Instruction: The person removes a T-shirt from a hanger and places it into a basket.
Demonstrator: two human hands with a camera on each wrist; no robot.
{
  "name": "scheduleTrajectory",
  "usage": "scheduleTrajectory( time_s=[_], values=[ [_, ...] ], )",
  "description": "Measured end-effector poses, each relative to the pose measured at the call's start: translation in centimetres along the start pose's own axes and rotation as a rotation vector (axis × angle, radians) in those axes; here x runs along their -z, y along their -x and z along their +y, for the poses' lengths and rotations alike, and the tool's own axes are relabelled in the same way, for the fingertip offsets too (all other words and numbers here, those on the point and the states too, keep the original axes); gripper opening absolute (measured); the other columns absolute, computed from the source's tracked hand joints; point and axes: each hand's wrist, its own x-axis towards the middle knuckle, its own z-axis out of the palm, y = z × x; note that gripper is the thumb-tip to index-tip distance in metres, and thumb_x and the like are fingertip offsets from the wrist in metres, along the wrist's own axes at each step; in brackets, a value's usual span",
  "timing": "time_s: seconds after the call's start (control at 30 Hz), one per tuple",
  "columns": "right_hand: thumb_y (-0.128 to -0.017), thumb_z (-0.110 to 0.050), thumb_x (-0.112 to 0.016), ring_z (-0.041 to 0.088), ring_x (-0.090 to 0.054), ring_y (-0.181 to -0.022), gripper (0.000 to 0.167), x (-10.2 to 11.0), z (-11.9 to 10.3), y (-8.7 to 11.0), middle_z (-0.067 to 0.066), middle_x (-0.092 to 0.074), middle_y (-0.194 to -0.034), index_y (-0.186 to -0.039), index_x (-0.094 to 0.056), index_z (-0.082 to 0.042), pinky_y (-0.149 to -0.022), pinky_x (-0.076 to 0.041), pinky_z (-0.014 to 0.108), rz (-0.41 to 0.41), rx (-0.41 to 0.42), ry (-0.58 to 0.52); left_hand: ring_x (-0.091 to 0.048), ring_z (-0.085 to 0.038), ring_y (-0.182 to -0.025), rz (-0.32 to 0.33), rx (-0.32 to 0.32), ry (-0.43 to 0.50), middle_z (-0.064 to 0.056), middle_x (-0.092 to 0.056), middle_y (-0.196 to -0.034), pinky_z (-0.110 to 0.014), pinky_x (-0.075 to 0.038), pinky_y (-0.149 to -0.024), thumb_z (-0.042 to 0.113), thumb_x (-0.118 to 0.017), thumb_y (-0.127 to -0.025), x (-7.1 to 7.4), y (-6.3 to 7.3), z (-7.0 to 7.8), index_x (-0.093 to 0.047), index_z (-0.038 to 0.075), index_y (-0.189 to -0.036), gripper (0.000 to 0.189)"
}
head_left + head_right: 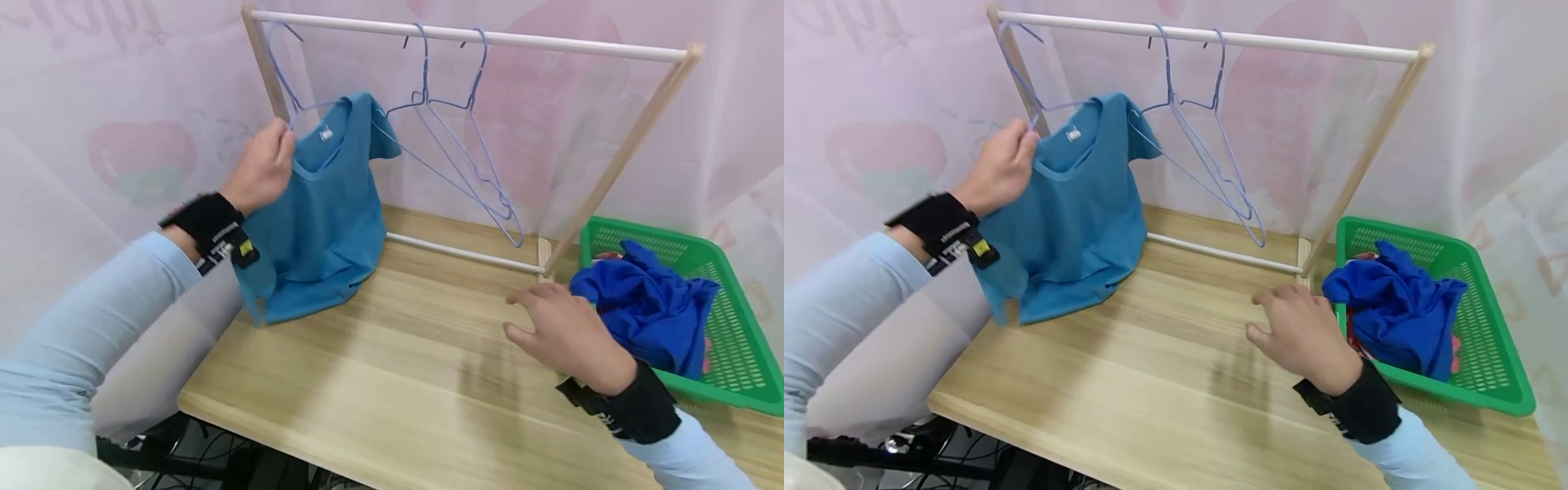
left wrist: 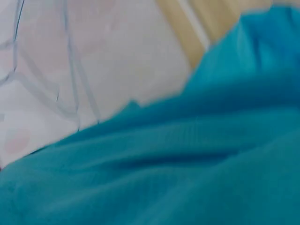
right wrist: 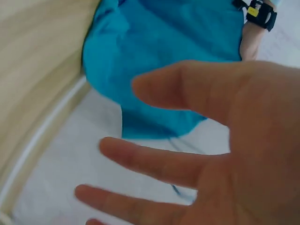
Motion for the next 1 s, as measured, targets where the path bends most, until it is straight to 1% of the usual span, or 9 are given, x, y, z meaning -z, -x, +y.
scheduleTrajectory(
  time_s=[0.1, 0.23, 0.33, 0.4, 0.57, 0.67, 0.77, 0.87, 1.0],
  values=[
    [-0.096, -0.033, -0.072, 0.036, -0.071, -0.108, 0.038, -1.7, -1.5, -0.5, 0.015, -0.075, -0.122, -0.124, -0.073, -0.008, -0.074, -0.060, 0.049, 0.055, 0.056, -0.052, -0.039, -0.025, -0.077, 0.022, 0.002, 0.067, -0.007, -0.039, -0.088, -0.035, -0.030, -0.071, 0.023, -0.030, -0.115, -3.0, 2.0, -0.3, -0.046, 0.003, -0.099, 0.031],
    [-0.095, -0.030, -0.073, 0.031, -0.074, -0.107, 0.034, -4.2, -3.5, -1.4, 0.011, -0.077, -0.118, -0.121, -0.074, -0.008, -0.080, -0.061, 0.047, 0.090, 0.102, -0.154, -0.041, -0.024, -0.078, 0.030, 0.046, 0.204, -0.006, -0.039, -0.088, -0.034, -0.032, -0.070, 0.025, -0.033, -0.116, -7.0, 5.1, -0.3, -0.048, 0.001, -0.104, 0.032],
    [-0.098, -0.034, -0.071, 0.029, -0.074, -0.111, 0.036, -5.6, -5.0, -2.2, 0.008, -0.077, -0.120, -0.125, -0.073, -0.010, -0.088, -0.061, 0.047, 0.068, 0.117, -0.230, -0.039, -0.023, -0.075, 0.016, 0.071, 0.331, -0.005, -0.036, -0.086, -0.032, -0.031, -0.068, 0.025, -0.032, -0.116, -9.8, 7.5, 0.5, -0.047, 0.000, -0.105, 0.031],
    [-0.100, -0.039, -0.068, 0.025, -0.074, -0.112, 0.039, -6.3, -6.1, -2.8, 0.005, -0.077, -0.123, -0.129, -0.071, -0.013, -0.088, -0.061, 0.046, 0.046, 0.108, -0.286, -0.037, -0.022, -0.074, 0.034, 0.084, 0.396, -0.004, -0.034, -0.085, -0.031, -0.030, -0.068, 0.024, -0.032, -0.116, -11.8, 8.8, 0.9, -0.047, 0.000, -0.104, 0.031],
    [-0.103, -0.047, -0.065, 0.020, -0.074, -0.111, 0.047, -7.7, -8.7, -4.2, 0.004, -0.076, -0.123, -0.138, -0.065, -0.016, -0.083, -0.061, 0.043, 0.059, 0.094, -0.443, -0.037, -0.023, -0.073, 0.064, 0.078, 0.550, -0.004, -0.035, -0.087, -0.032, -0.031, -0.068, 0.026, -0.030, -0.117, -16.5, 11.2, 1.6, -0.046, 0.001, -0.107, 0.032],
    [-0.104, -0.049, -0.061, 0.020, -0.074, -0.109, 0.052, -8.3, -9.9, -5.1, 0.003, -0.076, -0.121, -0.146, -0.059, -0.018, -0.079, -0.060, 0.041, 0.070, 0.085, -0.522, -0.037, -0.022, -0.070, 0.068, 0.077, 0.610, -0.005, -0.037, -0.087, -0.031, -0.031, -0.068, 0.026, -0.031, -0.117, -18.4, 12.3, 2.2, -0.046, 0.001, -0.105, 0.032],
    [-0.106, -0.047, -0.060, 0.020, -0.073, -0.104, 0.055, -9.0, -10.6, -5.8, 0.002, -0.076, -0.117, -0.151, -0.054, -0.016, -0.075, -0.059, 0.037, 0.096, 0.062, -0.558, -0.035, -0.021, -0.067, 0.068, 0.099, 0.643, -0.005, -0.036, -0.085, -0.031, -0.030, -0.065, 0.026, -0.034, -0.117, -19.6, 13.1, 2.5, -0.046, 0.001, -0.102, 0.031],
    [-0.106, -0.044, -0.060, 0.017, -0.072, -0.094, 0.057, -9.7, -10.7, -6.2, 0.002, -0.075, -0.112, -0.152, -0.050, -0.014, -0.068, -0.056, 0.033, 0.145, 0.018, -0.542, -0.033, -0.019, -0.066, 0.060, 0.132, 0.666, -0.005, -0.036, -0.083, -0.031, -0.031, -0.065, 0.026, -0.037, -0.116, -20.5, 13.7, 2.8, -0.047, 0.002, -0.102, 0.030],
    [-0.106, -0.038, -0.061, 0.018, -0.067, -0.077, 0.053, -10.7, -10.4, -6.4, 0.006, -0.072, -0.100, -0.149, -0.052, -0.008, -0.058, -0.049, 0.030, 0.213, -0.026, -0.477, -0.043, -0.018, -0.071, 0.056, 0.200, 0.709, -0.005, -0.043, -0.086, -0.030, -0.038, -0.068, 0.027, -0.040, -0.116, -21.5, 14.4, 3.3, -0.051, 0.003, -0.103, 0.029]
  ],
)
